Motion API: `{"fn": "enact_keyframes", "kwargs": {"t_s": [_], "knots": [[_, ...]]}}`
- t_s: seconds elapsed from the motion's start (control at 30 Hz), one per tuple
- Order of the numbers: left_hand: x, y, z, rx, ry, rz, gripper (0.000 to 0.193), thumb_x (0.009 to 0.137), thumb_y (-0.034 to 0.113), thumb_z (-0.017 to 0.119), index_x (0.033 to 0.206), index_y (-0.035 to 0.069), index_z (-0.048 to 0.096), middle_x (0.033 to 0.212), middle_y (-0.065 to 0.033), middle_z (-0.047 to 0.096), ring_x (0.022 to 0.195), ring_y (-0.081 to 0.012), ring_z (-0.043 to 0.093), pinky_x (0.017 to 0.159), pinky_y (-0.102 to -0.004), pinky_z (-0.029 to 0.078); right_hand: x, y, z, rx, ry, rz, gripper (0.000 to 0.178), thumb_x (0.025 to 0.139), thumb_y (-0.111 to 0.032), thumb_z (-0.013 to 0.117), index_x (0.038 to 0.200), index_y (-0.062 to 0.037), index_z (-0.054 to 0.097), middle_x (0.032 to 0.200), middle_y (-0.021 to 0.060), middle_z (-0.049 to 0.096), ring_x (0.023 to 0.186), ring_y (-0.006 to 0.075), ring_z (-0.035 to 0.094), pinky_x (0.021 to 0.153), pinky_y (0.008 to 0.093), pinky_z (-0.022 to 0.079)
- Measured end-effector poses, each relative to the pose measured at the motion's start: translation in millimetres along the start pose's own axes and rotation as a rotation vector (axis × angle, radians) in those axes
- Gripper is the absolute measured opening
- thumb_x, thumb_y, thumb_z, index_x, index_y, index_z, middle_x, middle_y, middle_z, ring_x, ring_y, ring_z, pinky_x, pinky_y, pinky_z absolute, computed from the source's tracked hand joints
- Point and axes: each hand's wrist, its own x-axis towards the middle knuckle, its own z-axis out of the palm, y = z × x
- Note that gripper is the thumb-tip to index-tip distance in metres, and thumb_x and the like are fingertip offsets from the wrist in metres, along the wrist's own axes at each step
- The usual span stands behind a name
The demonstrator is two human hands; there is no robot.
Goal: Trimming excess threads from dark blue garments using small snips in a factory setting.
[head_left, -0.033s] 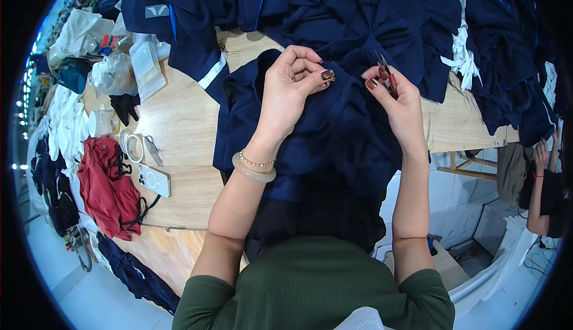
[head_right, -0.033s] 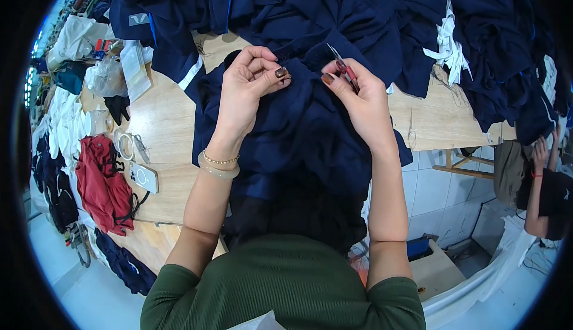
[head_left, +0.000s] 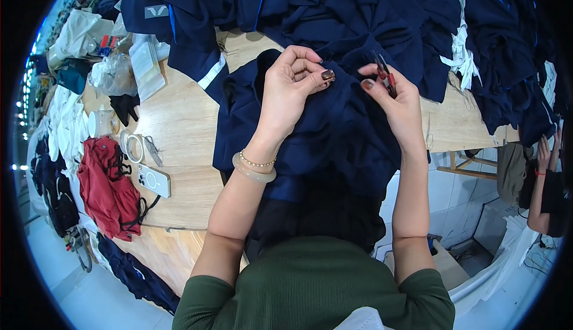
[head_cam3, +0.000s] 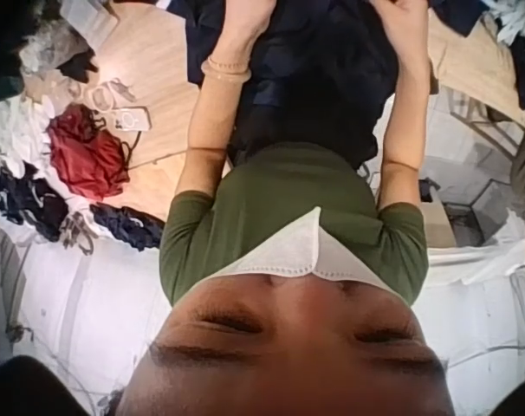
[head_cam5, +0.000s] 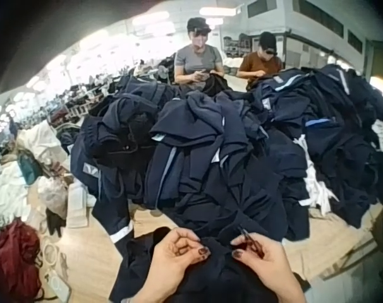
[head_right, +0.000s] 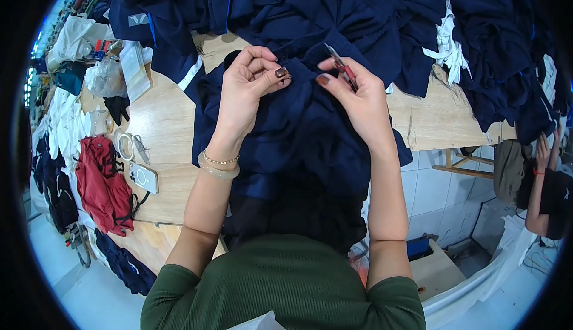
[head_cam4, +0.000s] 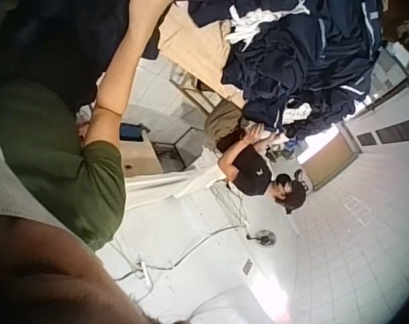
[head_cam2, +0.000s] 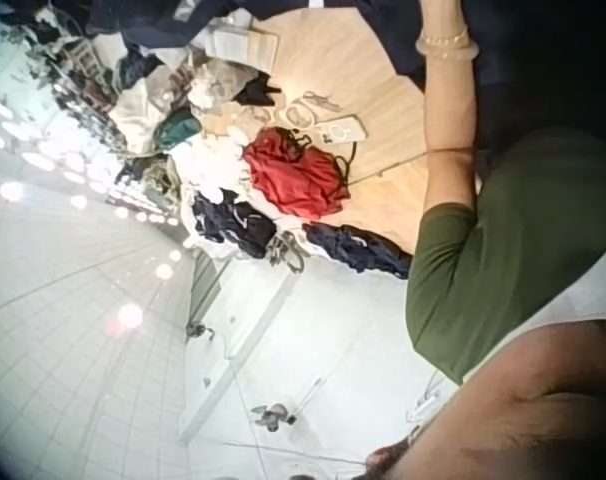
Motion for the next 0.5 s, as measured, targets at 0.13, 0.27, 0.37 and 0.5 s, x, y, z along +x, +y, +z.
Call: {"fn": "enact_keyframes", "kwargs": {"t_s": [0.13, 0.27, 0.37, 0.5], "knots": [[-1, 0, -1, 0.014, 0.006, -0.011, 0.018, 0.085, -0.004, 0.059, 0.100, 0.000, 0.050, 0.085, -0.0059, 0.062, 0.079, -0.0108, 0.063, 0.076, -0.0255, 0.056, 5, -7, 12, -0.389, -0.098, -0.183, 0.012, 0.077, 0.002, 0.064, 0.089, 0.0029, 0.062, 0.072, 0.0044, 0.056, 0.065, 0.0111, 0.049, 0.058, 0.0230, 0.038], [0, 0, 0, 0.000, 0.002, -0.021, 0.017, 0.086, -0.003, 0.059, 0.100, 0.000, 0.050, 0.085, -0.0054, 0.061, 0.079, -0.0108, 0.063, 0.076, -0.0261, 0.056, 9, 5, 5, -0.463, -0.046, -0.330, 0.009, 0.079, 0.005, 0.059, 0.088, 0.0057, 0.057, 0.073, 0.0100, 0.052, 0.066, 0.0173, 0.052, 0.060, 0.0238, 0.041], [-1, 1, 0, 0.007, 0.000, -0.011, 0.017, 0.086, -0.004, 0.059, 0.100, 0.000, 0.050, 0.085, -0.0055, 0.062, 0.079, -0.0109, 0.063, 0.077, -0.0265, 0.056, 9, 4, 1, -0.327, 0.009, -0.276, 0.011, 0.080, 0.007, 0.056, 0.090, 0.0070, 0.053, 0.079, 0.0116, 0.053, 0.068, 0.0186, 0.054, 0.063, 0.0249, 0.043], [0, 0, -2, 0.009, -0.004, -0.021, 0.016, 0.086, -0.004, 0.059, 0.100, 0.000, 0.051, 0.086, -0.0058, 0.062, 0.079, -0.0111, 0.063, 0.077, -0.0268, 0.056, 5, 2, 3, -0.183, 0.043, -0.170, 0.011, 0.080, 0.007, 0.057, 0.091, 0.0076, 0.053, 0.081, 0.0096, 0.055, 0.069, 0.0155, 0.053, 0.063, 0.0245, 0.042]]}}
